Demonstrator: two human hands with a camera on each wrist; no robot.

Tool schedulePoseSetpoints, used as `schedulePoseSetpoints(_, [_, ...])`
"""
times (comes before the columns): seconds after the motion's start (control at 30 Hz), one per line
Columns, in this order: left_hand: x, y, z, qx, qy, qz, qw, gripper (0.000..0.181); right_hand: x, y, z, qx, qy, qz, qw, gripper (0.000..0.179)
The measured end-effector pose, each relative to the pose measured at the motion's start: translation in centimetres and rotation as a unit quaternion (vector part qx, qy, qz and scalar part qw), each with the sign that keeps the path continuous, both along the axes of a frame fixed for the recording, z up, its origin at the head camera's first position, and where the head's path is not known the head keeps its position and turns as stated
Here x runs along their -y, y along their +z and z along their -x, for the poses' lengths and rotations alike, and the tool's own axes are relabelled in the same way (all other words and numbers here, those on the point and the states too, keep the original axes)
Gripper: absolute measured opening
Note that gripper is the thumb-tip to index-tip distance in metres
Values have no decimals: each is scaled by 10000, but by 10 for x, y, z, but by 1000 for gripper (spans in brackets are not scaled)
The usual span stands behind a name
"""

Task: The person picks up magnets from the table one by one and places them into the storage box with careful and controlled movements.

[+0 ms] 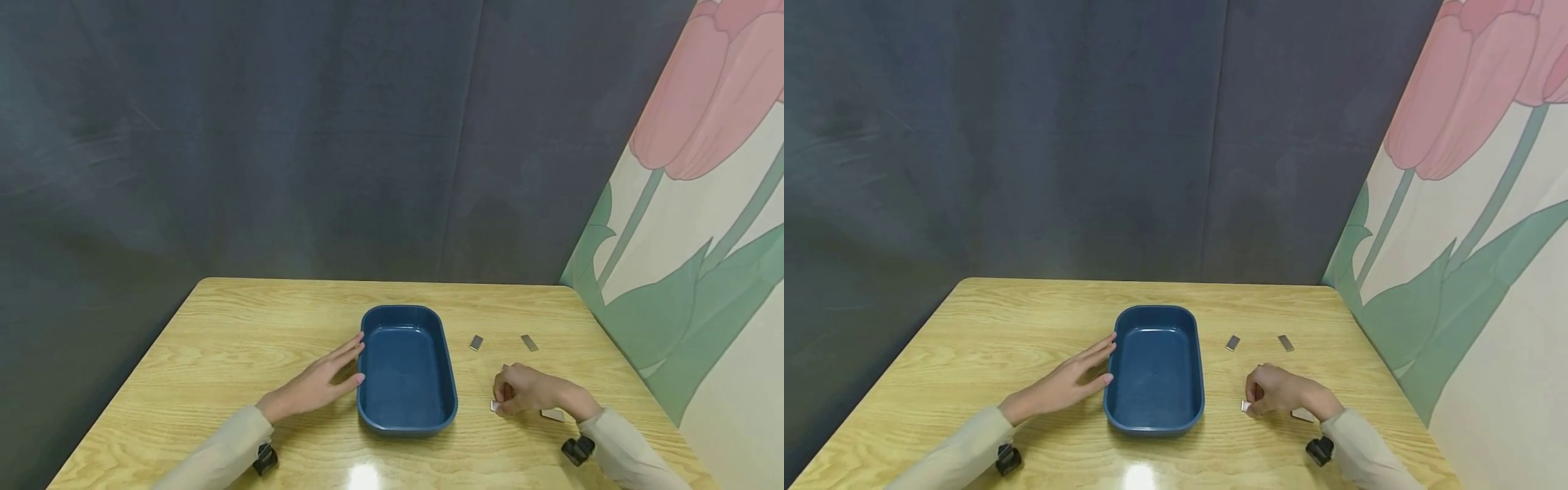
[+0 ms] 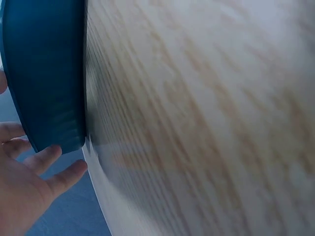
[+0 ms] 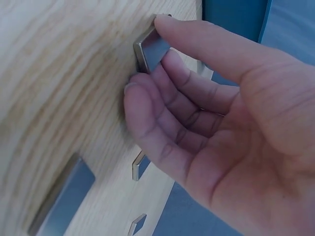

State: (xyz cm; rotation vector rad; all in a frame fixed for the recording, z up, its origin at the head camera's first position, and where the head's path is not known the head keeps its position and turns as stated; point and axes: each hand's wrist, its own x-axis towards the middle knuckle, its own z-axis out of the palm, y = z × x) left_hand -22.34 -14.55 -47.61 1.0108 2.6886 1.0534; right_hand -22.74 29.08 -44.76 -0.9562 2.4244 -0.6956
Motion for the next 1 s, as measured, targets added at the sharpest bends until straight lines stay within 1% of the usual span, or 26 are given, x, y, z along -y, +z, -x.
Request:
schedulePoseSetpoints(0.13, [-1,0,0,34,-44,-36,10000,70,-1,0,-1,82,-34,144,9999,12])
schedulePoseSetpoints(0.23, [-2,0,0,35,-93,-82,9999,69,0,-1,-1,56,-18,221,9997,11])
schedulePoseSetpoints(0.37, [-4,0,1,-15,-118,-136,9998,68,0,-1,-2,-36,27,257,9997,11])
schedulePoseSetpoints(0.53, [-5,0,1,-77,-100,-126,9998,66,-2,-2,-1,-45,46,355,9993,10])
schedulePoseSetpoints(0.77, [-6,-1,1,-257,-140,-136,9995,63,-4,-4,0,-134,112,463,9988,12])
schedulePoseSetpoints(1.0, [-5,-1,0,-157,-136,-79,9998,64,-4,-6,0,-304,142,496,9982,13])
